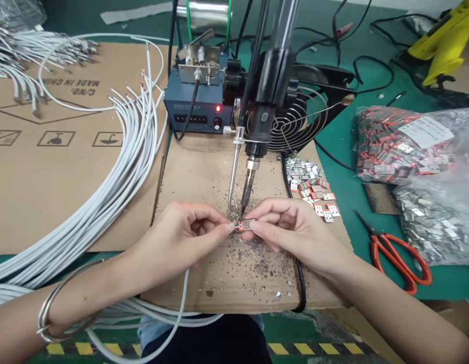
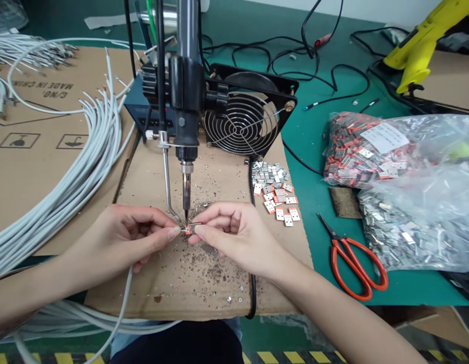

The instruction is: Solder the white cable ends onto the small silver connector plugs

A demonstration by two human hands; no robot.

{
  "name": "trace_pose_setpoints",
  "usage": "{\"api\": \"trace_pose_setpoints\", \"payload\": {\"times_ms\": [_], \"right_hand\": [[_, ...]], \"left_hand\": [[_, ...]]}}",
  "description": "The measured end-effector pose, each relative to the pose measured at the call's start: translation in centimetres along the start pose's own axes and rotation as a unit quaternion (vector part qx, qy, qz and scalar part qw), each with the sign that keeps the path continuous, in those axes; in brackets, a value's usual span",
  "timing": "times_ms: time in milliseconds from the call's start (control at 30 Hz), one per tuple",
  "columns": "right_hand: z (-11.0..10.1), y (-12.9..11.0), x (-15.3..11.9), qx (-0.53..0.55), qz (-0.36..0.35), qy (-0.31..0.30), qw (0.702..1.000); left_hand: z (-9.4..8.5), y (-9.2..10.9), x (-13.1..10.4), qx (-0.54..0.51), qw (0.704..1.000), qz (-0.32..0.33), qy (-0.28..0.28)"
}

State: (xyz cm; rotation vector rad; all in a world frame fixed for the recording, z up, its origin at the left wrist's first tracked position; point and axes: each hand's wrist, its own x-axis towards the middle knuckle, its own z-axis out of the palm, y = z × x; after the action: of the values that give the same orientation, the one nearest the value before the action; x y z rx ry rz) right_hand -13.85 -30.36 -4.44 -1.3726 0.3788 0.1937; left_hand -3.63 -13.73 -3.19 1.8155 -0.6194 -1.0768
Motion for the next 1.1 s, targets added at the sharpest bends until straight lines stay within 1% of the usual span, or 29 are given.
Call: {"api": "trace_pose_setpoints", "payload": {"times_ms": [200,400,633,833,1000,1100], "right_hand": [[0.08,0.06,0.12,0.006,-0.004,-0.003,1.0],[0.45,-0.31,0.18,0.004,0.024,0.026,0.999],[0.48,-0.25,0.3,0.022,0.008,0.021,0.999],[0.45,-0.28,0.21,0.029,0.005,0.014,0.999],[0.44,-0.22,0.28,0.019,0.018,0.019,0.999],[0.41,-0.22,0.25,0.019,0.015,0.015,1.0]], "left_hand": [[0.11,-0.02,0.2,-0.015,1.0,-0.002,-0.005],[-0.05,-0.06,0.21,-0.004,1.0,-0.008,-0.011],[-0.16,-0.22,0.16,0.0,1.0,-0.001,0.001],[-0.14,0.07,0.15,-0.002,1.0,-0.01,-0.004],[-0.1,-0.23,0.12,0.006,1.0,0.01,0.004],[-0.06,-0.31,0.12,0.003,1.0,0.006,0.0]]}}
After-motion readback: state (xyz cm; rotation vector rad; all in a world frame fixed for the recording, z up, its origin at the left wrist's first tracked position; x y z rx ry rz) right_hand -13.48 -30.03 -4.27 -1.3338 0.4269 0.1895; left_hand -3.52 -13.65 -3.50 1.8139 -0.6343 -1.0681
